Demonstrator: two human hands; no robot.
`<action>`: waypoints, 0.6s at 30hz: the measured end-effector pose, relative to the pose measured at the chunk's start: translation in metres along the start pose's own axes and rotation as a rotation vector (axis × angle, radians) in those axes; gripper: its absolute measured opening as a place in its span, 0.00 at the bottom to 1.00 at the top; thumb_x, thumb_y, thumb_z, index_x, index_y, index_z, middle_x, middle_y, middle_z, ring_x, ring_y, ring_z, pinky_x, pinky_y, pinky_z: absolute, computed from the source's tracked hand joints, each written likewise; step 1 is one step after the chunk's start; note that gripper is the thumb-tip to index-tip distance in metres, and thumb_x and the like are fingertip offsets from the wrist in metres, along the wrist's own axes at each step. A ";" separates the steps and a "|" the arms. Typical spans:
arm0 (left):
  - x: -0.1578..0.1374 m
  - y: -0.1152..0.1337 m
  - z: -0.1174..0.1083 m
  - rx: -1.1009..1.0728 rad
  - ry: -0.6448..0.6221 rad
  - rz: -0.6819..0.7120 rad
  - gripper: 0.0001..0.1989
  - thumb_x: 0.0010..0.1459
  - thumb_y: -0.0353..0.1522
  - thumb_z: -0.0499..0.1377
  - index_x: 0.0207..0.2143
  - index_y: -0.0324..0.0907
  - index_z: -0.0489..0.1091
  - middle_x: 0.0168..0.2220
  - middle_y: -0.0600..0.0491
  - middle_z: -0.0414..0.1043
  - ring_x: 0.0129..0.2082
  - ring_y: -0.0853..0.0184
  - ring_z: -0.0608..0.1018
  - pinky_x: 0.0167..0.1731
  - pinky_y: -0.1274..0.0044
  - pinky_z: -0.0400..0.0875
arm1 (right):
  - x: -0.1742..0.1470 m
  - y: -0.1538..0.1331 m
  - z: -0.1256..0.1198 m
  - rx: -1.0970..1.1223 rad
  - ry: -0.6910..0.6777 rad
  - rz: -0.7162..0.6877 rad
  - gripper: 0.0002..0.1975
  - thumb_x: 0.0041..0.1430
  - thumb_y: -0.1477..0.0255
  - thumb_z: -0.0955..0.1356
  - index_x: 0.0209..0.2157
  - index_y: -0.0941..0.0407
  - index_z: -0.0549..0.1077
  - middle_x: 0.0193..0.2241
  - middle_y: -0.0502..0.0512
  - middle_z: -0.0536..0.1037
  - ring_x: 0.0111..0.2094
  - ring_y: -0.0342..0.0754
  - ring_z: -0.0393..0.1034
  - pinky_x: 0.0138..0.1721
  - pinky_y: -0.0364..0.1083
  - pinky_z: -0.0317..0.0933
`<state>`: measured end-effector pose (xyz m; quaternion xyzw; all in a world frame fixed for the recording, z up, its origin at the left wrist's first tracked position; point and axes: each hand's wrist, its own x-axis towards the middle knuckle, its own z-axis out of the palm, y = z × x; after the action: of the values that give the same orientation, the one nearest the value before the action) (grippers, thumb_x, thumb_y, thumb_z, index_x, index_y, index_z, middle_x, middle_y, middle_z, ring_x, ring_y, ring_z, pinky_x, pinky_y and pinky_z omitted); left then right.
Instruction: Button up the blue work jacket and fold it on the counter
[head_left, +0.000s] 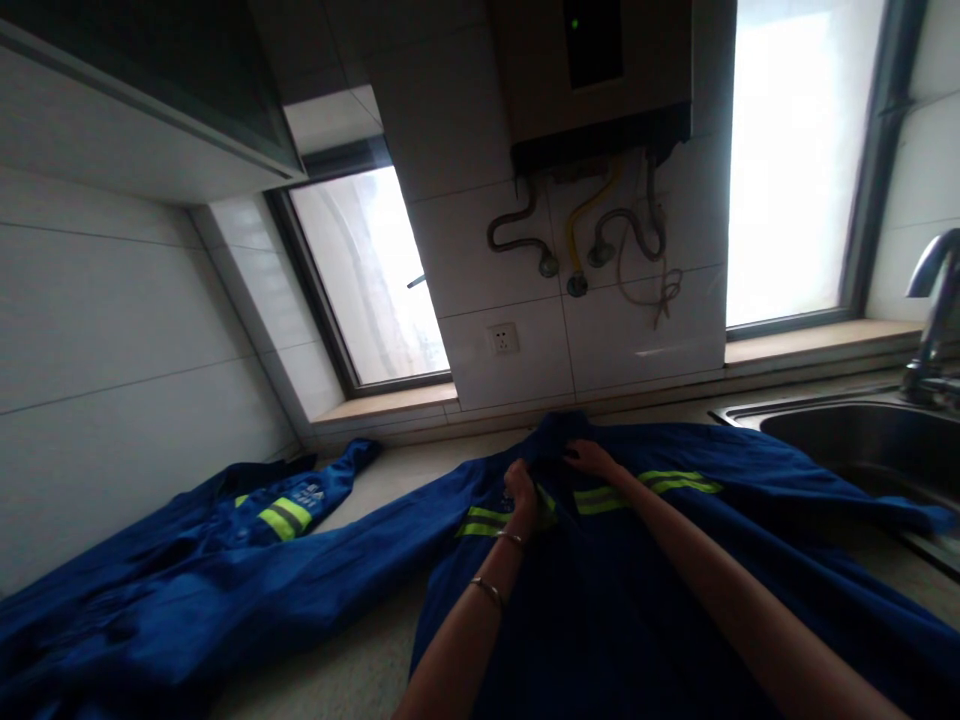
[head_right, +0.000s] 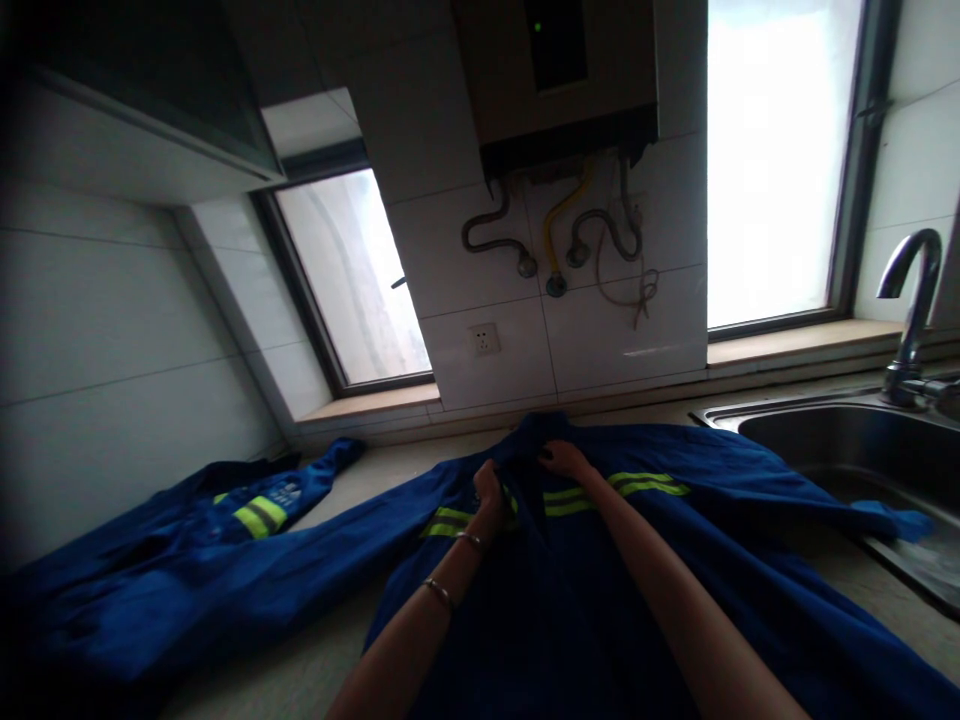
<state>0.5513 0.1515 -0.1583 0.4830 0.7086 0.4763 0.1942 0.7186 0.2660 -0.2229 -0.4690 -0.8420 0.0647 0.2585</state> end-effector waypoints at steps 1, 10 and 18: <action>0.000 0.000 0.001 0.003 0.023 -0.003 0.15 0.62 0.34 0.46 0.41 0.33 0.68 0.39 0.48 0.70 0.37 0.65 0.73 0.35 0.74 0.69 | -0.001 -0.002 0.000 -0.015 -0.010 -0.001 0.24 0.55 0.58 0.63 0.48 0.58 0.71 0.51 0.62 0.69 0.52 0.54 0.62 0.52 0.48 0.53; 0.005 0.022 0.021 0.803 -0.179 0.494 0.19 0.48 0.31 0.61 0.43 0.35 0.68 0.45 0.39 0.66 0.45 0.55 0.70 0.39 0.72 0.66 | -0.007 -0.009 -0.005 -0.091 0.092 0.058 0.20 0.61 0.67 0.57 0.51 0.61 0.66 0.50 0.64 0.68 0.53 0.51 0.58 0.52 0.48 0.51; 0.024 0.040 0.027 0.872 -0.268 0.494 0.14 0.59 0.23 0.48 0.42 0.37 0.71 0.47 0.39 0.66 0.50 0.58 0.67 0.47 0.68 0.61 | -0.017 -0.019 -0.018 -0.040 0.071 0.007 0.11 0.51 0.78 0.61 0.33 0.58 0.73 0.36 0.55 0.73 0.40 0.46 0.64 0.43 0.41 0.55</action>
<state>0.5807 0.1886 -0.1322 0.7287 0.6749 0.1025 -0.0544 0.7207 0.2395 -0.2072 -0.4792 -0.8317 0.0320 0.2787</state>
